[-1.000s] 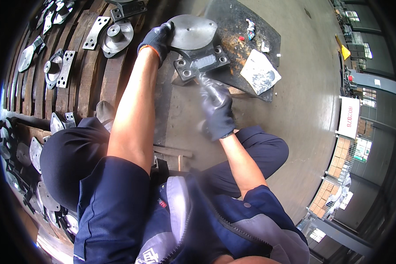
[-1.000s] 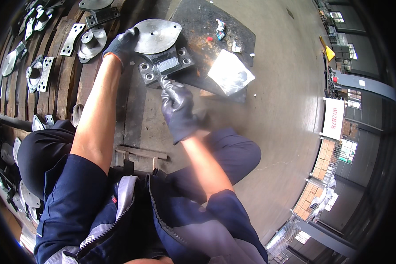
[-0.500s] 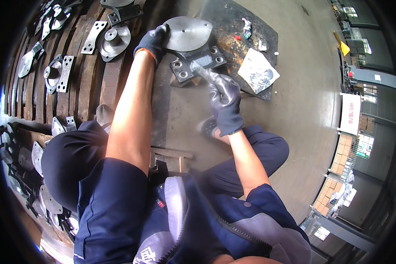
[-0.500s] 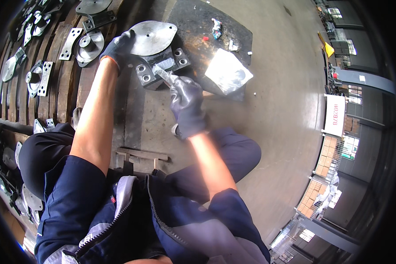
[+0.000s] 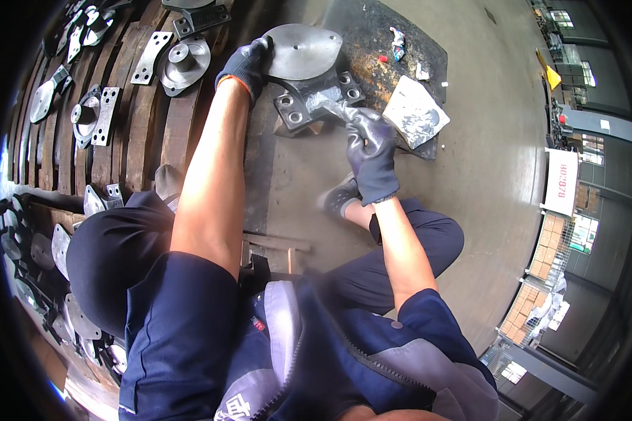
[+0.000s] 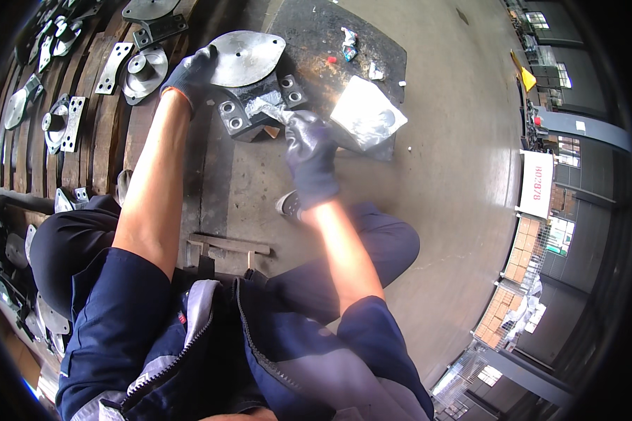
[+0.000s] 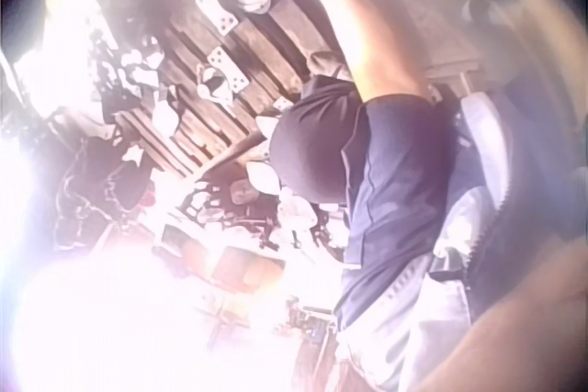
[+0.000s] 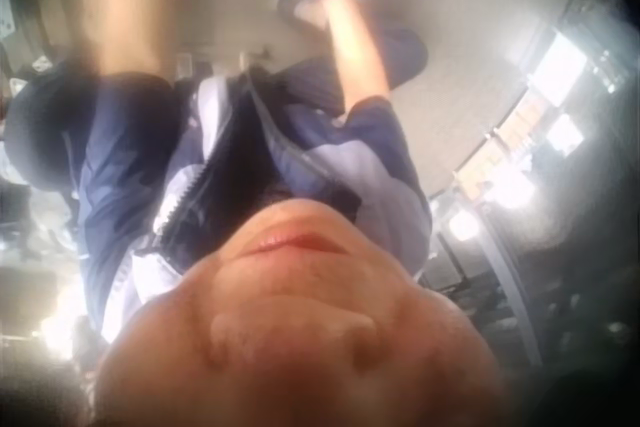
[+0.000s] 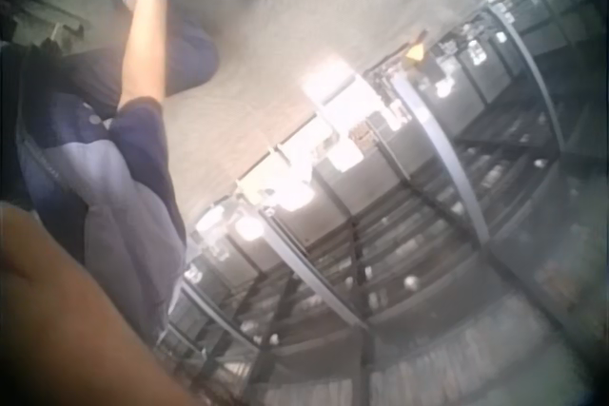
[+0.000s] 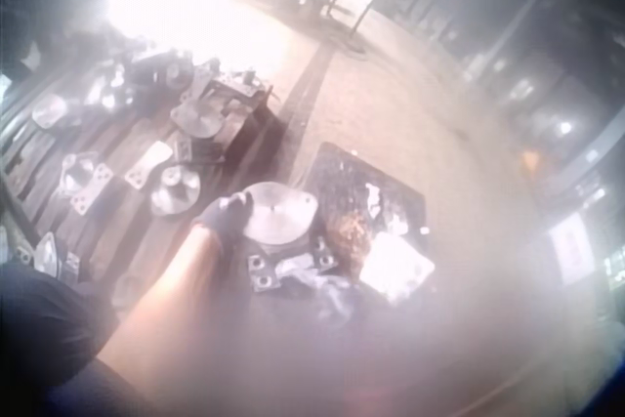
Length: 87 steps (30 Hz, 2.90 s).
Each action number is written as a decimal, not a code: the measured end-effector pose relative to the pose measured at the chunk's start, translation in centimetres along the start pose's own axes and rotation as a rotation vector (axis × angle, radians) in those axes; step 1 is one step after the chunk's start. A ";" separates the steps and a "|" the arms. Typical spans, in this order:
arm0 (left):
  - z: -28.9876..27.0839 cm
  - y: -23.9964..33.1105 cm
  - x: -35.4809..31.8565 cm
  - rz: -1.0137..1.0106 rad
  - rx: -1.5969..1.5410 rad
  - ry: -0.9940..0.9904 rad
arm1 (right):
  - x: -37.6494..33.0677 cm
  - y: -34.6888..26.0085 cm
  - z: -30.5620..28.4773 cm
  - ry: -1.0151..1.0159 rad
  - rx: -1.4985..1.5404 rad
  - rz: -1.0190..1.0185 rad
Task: The person sits on the floor and uses a metal scraper to remove residue from the surface of metal parts. They repeatedly pick up parts from a wooden pallet, scrape them, and place them back down.
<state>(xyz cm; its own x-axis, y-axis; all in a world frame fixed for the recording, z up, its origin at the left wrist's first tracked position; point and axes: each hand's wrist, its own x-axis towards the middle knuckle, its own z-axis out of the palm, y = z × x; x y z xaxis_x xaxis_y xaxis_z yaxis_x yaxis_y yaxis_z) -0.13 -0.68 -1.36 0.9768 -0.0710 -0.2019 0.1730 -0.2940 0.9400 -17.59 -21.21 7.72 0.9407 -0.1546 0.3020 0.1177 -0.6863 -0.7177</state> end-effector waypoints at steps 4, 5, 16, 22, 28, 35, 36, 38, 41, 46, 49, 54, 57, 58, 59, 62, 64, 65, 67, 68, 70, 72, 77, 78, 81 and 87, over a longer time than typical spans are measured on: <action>0.0 0.2 0.0 -0.068 -0.054 -0.024 | -0.3 0.7 -0.8 0.056 -0.055 -0.154; -0.1 0.3 0.0 -0.046 0.023 -0.027 | -0.8 0.8 -0.6 0.070 0.035 -0.031; 0.3 0.5 0.1 -0.140 -0.261 -0.034 | -1.6 0.9 1.3 0.131 0.240 0.221; -0.2 -3.7 2.2 0.239 0.108 -0.089 | -2.2 -0.6 2.0 0.106 0.143 0.093; -0.4 3.8 -1.9 -0.213 -0.099 -0.043 | -2.7 -1.5 2.1 0.069 0.235 0.122; -0.7 2.2 -1.1 -0.025 0.240 -0.064 | -3.0 -1.5 2.8 -0.002 0.078 -0.135; -0.6 1.3 -0.5 0.025 0.282 -0.060 | -3.0 -1.9 2.8 -0.027 0.162 -0.092; -0.6 0.1 0.1 0.082 0.331 -0.055 | -2.9 -2.9 2.2 -0.060 0.404 0.160; -0.5 1.9 -0.9 0.017 0.291 -0.052 | -2.7 -2.0 1.6 -0.030 0.496 0.351; -0.9 1.8 -0.8 0.021 0.331 -0.061 | -1.6 -0.9 1.4 0.088 0.381 0.355; -0.8 3.5 -1.7 -0.140 0.144 -0.076 | -1.5 -0.4 1.6 0.121 0.210 0.200; -0.9 2.9 -1.7 -0.052 0.214 -0.047 | -2.0 -0.6 2.3 0.147 0.069 0.032; -1.0 3.2 -1.8 -0.026 0.300 -0.043 | -2.1 -1.3 2.4 0.135 0.144 0.079; -0.9 3.3 -1.8 -0.052 0.286 -0.044 | -2.2 -1.6 2.4 0.128 0.185 0.110; -1.0 3.5 -1.9 -0.078 0.274 -0.043 | -2.3 -1.7 2.5 0.125 0.209 0.111; -1.0 4.0 -2.3 -0.171 0.106 -0.042 | -2.5 -1.9 2.6 0.098 0.240 0.092; -0.8 2.6 -1.4 -0.095 0.157 -0.031 | -2.7 -2.0 2.6 0.054 0.206 0.052; -0.7 2.4 -1.3 -0.057 0.184 -0.025 | -2.8 -1.8 2.8 0.046 0.187 -0.013; -0.6 2.0 -1.1 -0.097 0.083 -0.013 | -3.0 -1.6 3.3 0.031 0.150 -0.142; -0.5 1.9 -1.0 -0.116 0.030 -0.009 | -3.2 -2.3 3.3 0.015 0.193 -0.101; -0.3 1.2 -0.7 -0.068 0.035 -0.005 | -3.7 -2.3 2.7 -0.102 0.260 -0.022; -0.5 1.2 -0.7 -0.053 0.050 0.001 | -3.5 -3.0 1.6 -0.183 0.395 0.049; -1.1 4.2 -2.1 -0.124 0.200 -0.099 | -1.9 -2.5 -1.1 -0.140 0.313 0.159; -1.1 4.2 -2.1 -0.113 0.178 -0.077 | -1.7 -2.4 -1.0 -0.116 0.266 0.103; -0.7 2.4 -1.4 -0.042 0.134 -0.016 | -1.4 -1.7 -0.1 -0.050 0.168 -0.054; -0.7 0.6 -0.2 0.040 0.123 -0.075 | -0.4 -2.2 -0.4 0.107 0.274 0.088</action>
<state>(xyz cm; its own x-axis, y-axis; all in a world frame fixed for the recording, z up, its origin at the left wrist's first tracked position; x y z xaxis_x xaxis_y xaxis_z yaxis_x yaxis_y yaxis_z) -0.19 -0.17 -0.57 0.9696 -0.1547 -0.1894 0.1130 -0.4034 0.9080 -18.40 -19.92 9.49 0.9140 -0.2888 0.2850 0.1323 -0.4518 -0.8822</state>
